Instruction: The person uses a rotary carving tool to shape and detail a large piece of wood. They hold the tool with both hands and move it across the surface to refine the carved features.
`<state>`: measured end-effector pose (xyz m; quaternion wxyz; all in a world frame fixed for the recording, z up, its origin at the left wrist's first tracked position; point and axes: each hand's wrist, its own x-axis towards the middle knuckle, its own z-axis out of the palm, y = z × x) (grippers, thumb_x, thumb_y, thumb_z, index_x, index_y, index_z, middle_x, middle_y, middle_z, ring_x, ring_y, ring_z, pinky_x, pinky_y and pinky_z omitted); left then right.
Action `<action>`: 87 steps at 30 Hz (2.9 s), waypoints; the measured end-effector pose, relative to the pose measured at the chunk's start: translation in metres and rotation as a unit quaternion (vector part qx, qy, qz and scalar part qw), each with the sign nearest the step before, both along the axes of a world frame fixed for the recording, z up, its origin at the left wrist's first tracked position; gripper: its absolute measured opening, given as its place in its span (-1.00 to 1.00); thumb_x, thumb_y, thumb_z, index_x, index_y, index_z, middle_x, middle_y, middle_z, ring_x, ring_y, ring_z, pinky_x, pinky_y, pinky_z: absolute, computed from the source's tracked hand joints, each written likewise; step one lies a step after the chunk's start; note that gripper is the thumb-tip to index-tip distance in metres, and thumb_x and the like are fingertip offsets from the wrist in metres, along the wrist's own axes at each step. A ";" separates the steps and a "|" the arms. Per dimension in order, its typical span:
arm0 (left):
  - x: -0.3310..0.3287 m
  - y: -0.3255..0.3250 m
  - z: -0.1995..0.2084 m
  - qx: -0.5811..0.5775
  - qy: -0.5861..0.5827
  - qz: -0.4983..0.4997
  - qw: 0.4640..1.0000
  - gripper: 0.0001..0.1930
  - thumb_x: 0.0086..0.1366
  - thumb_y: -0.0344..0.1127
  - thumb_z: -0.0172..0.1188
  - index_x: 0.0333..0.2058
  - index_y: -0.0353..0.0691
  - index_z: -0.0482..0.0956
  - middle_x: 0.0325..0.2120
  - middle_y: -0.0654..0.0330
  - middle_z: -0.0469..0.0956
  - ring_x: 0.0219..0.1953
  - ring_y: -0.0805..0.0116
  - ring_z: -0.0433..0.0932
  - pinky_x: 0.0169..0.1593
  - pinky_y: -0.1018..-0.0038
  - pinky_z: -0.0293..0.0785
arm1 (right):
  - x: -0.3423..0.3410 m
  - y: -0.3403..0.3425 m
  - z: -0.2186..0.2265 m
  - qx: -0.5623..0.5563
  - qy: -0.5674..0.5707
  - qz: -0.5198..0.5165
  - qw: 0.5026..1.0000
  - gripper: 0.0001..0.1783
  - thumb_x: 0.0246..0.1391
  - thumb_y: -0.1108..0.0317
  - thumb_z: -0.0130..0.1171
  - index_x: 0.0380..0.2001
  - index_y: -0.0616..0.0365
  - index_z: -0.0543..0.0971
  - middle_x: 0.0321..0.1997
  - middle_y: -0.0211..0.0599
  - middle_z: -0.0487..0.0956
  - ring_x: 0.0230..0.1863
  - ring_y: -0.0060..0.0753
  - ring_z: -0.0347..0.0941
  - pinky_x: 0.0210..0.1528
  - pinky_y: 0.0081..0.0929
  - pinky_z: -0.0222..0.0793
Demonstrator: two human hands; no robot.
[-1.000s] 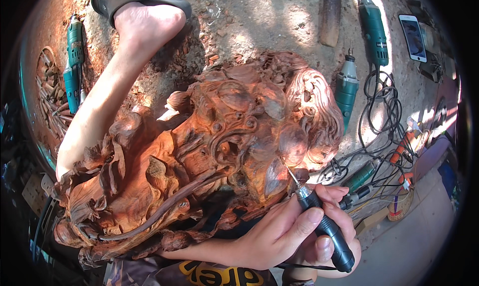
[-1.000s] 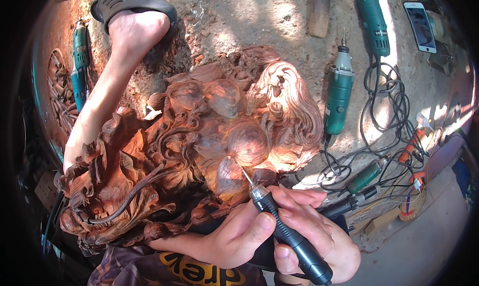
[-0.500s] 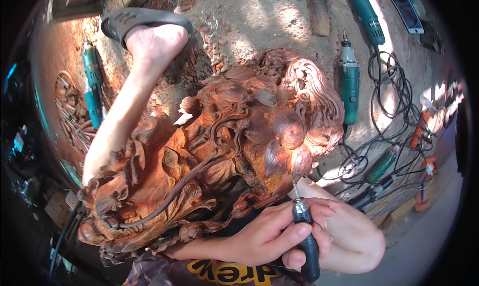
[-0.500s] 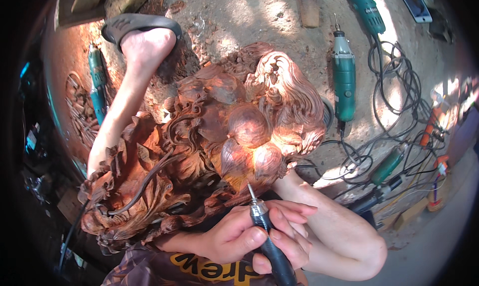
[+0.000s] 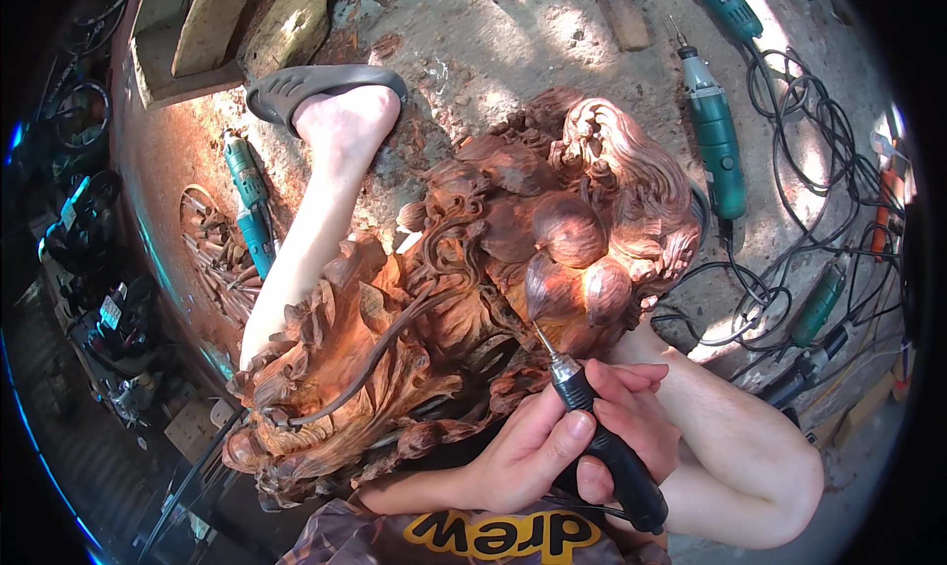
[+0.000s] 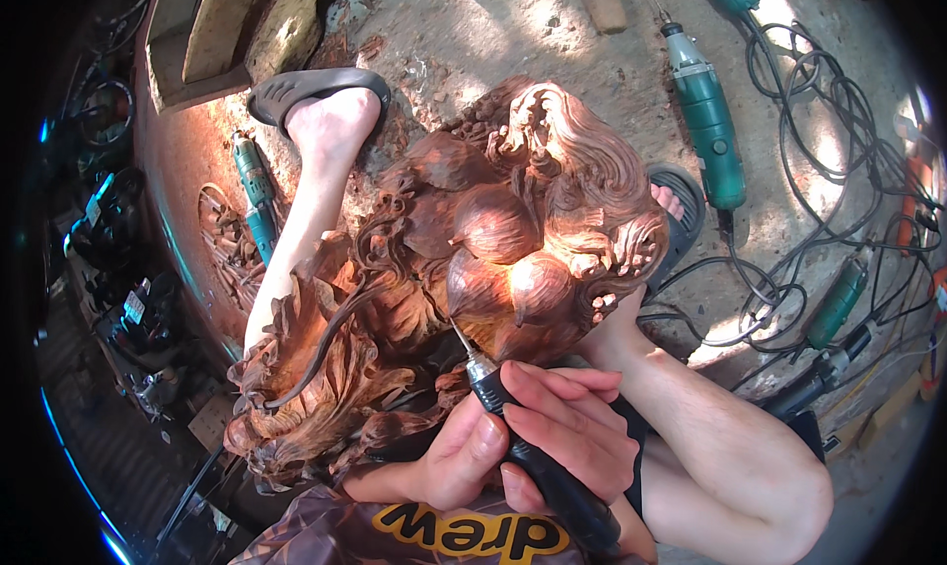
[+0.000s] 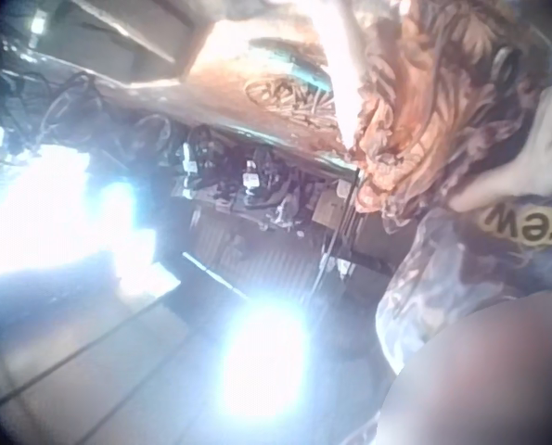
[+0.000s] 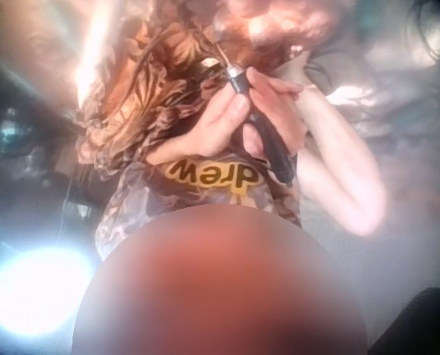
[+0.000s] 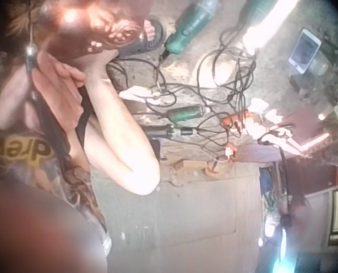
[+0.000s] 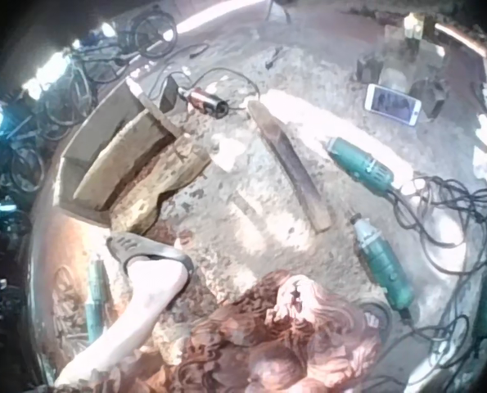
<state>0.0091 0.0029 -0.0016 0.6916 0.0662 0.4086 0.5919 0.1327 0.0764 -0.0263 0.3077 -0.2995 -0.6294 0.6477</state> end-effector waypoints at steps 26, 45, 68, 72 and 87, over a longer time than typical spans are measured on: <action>0.006 0.006 0.001 0.000 0.033 0.020 0.999 -0.47 0.61 -0.17 -0.25 0.35 -0.46 0.17 0.36 -0.19 0.26 0.42 0.00 0.25 0.46 0.16 0.08 | 0.020 0.044 0.022 0.007 -0.036 0.058 0.998 -0.51 0.11 0.23 0.28 0.00 0.41 0.59 0.00 0.32 0.62 -0.01 0.07 0.66 0.09 -0.16 0.58; 0.007 0.016 0.002 -0.033 0.030 0.016 0.999 -0.51 0.62 -0.17 -0.26 0.31 -0.45 0.19 0.30 -0.15 0.34 0.34 0.04 0.35 0.41 0.21 0.19 | 0.008 0.026 0.009 -0.007 -0.011 -0.004 1.000 -0.49 0.10 0.17 0.28 -0.03 0.42 0.60 -0.02 0.26 0.64 0.01 0.04 0.67 0.08 -0.19 0.60; 0.016 0.018 0.000 -0.005 0.010 0.059 0.998 -0.46 0.61 -0.09 -0.23 0.28 -0.48 0.24 0.27 -0.15 0.35 0.32 0.05 0.36 0.40 0.17 0.20 | -0.021 0.073 0.025 -0.089 -0.091 0.244 0.961 -0.29 0.19 0.19 0.27 0.29 0.35 0.31 0.36 -0.01 0.42 0.40 -0.15 0.33 0.33 -0.24 0.35; 0.015 0.017 0.002 -0.013 -0.005 0.071 0.997 -0.48 0.61 -0.12 -0.22 0.29 -0.48 0.23 0.26 -0.15 0.35 0.32 0.05 0.36 0.41 0.19 0.19 | -0.021 0.063 0.018 -0.109 -0.036 0.176 0.978 -0.40 0.11 0.18 0.33 0.10 0.41 0.52 0.22 0.20 0.56 0.24 -0.03 0.55 0.16 -0.22 0.61; 0.021 0.017 -0.004 -0.008 -0.001 0.074 0.997 -0.43 0.59 -0.08 -0.17 0.30 -0.48 0.20 0.26 -0.13 0.35 0.33 0.08 0.34 0.40 0.19 0.18 | 0.030 0.060 0.015 -0.085 -0.054 0.197 0.975 -0.55 0.43 0.39 -0.12 0.32 0.28 0.26 0.38 -0.22 0.36 0.36 -0.58 0.29 0.33 -0.23 0.38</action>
